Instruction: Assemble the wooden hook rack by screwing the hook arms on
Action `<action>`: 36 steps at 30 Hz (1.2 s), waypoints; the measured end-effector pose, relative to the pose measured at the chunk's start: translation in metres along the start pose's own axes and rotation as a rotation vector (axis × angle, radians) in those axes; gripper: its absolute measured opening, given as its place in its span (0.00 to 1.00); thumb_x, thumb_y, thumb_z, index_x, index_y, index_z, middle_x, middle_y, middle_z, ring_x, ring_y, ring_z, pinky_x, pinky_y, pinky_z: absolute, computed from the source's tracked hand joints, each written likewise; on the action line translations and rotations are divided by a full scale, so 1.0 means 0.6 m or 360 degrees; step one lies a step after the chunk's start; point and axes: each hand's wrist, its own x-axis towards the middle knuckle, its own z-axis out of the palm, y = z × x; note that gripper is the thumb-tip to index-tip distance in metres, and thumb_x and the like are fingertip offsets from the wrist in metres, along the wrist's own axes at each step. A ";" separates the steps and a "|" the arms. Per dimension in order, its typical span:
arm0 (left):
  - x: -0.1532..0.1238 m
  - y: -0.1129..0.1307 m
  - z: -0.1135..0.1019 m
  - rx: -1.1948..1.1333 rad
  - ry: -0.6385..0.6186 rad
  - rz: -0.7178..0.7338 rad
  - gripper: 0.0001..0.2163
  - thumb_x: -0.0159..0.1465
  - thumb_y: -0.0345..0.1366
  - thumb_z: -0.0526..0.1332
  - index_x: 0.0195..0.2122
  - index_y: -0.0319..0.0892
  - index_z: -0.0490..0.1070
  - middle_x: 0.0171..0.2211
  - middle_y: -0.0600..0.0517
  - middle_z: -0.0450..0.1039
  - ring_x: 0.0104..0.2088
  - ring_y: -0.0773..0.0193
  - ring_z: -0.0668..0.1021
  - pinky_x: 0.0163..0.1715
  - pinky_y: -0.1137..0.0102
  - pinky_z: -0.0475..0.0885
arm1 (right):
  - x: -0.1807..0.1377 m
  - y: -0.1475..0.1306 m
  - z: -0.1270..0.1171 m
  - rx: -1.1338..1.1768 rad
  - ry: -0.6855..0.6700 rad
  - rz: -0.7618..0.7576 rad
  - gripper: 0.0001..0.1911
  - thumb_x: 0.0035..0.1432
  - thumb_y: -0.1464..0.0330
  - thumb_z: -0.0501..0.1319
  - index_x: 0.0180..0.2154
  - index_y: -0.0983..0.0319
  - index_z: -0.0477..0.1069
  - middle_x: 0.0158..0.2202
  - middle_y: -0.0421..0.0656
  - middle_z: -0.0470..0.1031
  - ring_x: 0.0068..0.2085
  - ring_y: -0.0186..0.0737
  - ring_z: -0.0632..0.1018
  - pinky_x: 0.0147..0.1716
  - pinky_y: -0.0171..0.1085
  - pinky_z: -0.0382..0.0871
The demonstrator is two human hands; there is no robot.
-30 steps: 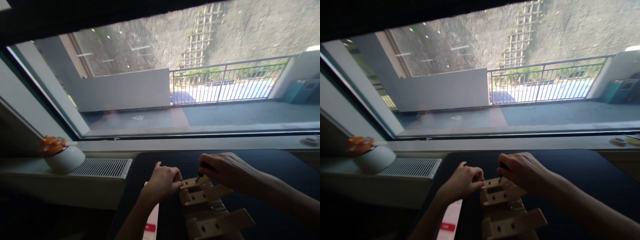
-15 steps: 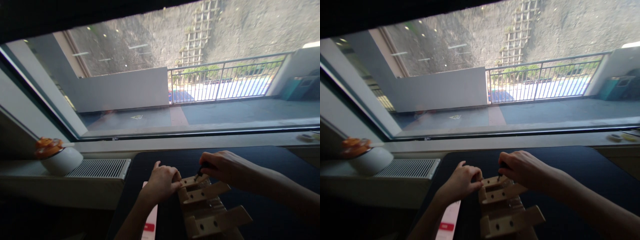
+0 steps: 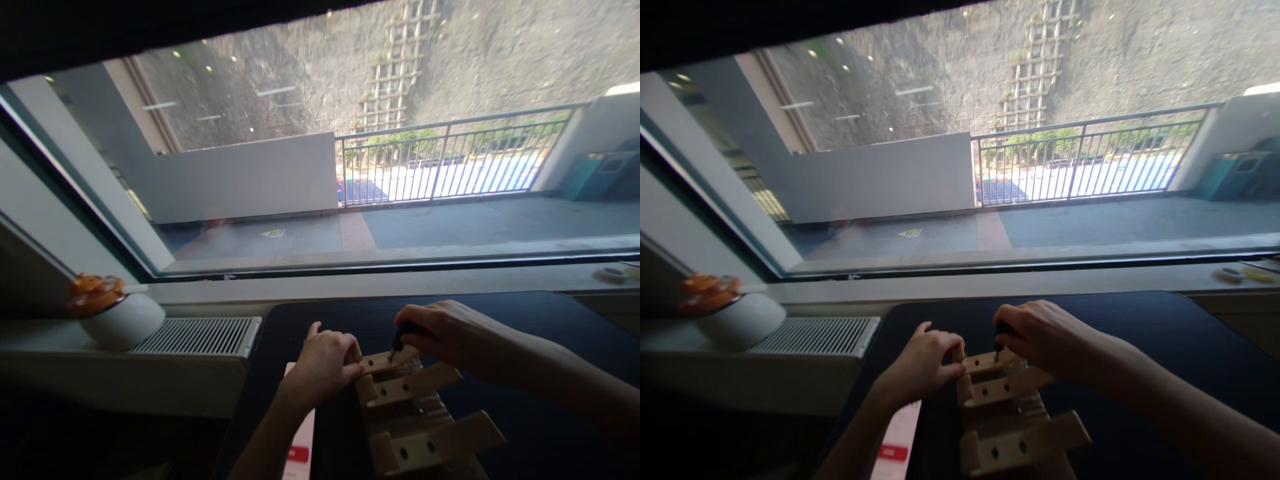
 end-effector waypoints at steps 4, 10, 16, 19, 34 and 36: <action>0.000 0.002 0.000 0.0016 -0.0020 0.0001 0.05 0.63 0.39 0.63 0.32 0.45 0.75 0.34 0.55 0.79 0.41 0.58 0.79 0.65 0.45 0.49 | 0.007 -0.004 0.006 -0.0124 0.0054 0.0077 0.10 0.64 0.60 0.60 0.34 0.59 0.74 0.24 0.41 0.77 0.25 0.40 0.76 0.24 0.36 0.53; -0.001 0.003 -0.001 0.0021 -0.0025 -0.0003 0.05 0.62 0.39 0.63 0.32 0.45 0.75 0.32 0.55 0.79 0.40 0.58 0.79 0.65 0.46 0.49 | 0.012 -0.012 0.007 -0.0165 0.0133 0.0121 0.10 0.67 0.65 0.54 0.37 0.59 0.72 0.26 0.41 0.76 0.26 0.39 0.75 0.26 0.36 0.52; -0.002 0.005 -0.002 0.0024 -0.0036 -0.0013 0.05 0.62 0.38 0.63 0.33 0.45 0.75 0.33 0.55 0.79 0.40 0.58 0.79 0.65 0.45 0.49 | 0.000 -0.010 -0.002 -0.0055 0.0020 -0.0090 0.10 0.67 0.68 0.54 0.41 0.58 0.75 0.36 0.42 0.82 0.33 0.40 0.79 0.31 0.36 0.61; -0.002 0.003 0.000 0.0015 -0.0028 -0.0006 0.05 0.62 0.38 0.62 0.33 0.45 0.75 0.33 0.54 0.79 0.40 0.58 0.79 0.65 0.46 0.49 | -0.005 -0.004 -0.003 -0.0060 -0.0010 -0.0073 0.10 0.67 0.69 0.54 0.42 0.59 0.75 0.35 0.43 0.82 0.34 0.41 0.80 0.31 0.36 0.61; -0.001 0.006 -0.003 -0.0002 -0.0027 -0.0006 0.05 0.62 0.39 0.63 0.32 0.44 0.74 0.33 0.55 0.79 0.40 0.59 0.79 0.65 0.45 0.49 | -0.006 -0.011 -0.006 -0.0038 -0.0019 0.0035 0.06 0.63 0.70 0.57 0.39 0.57 0.73 0.28 0.38 0.77 0.26 0.36 0.74 0.26 0.34 0.56; -0.002 0.007 -0.003 0.0006 -0.0028 -0.0009 0.05 0.62 0.39 0.63 0.32 0.44 0.74 0.33 0.54 0.79 0.40 0.59 0.79 0.65 0.45 0.50 | -0.009 -0.008 -0.008 0.0076 -0.0069 0.0008 0.09 0.62 0.71 0.56 0.41 0.57 0.73 0.30 0.39 0.78 0.28 0.36 0.75 0.27 0.33 0.59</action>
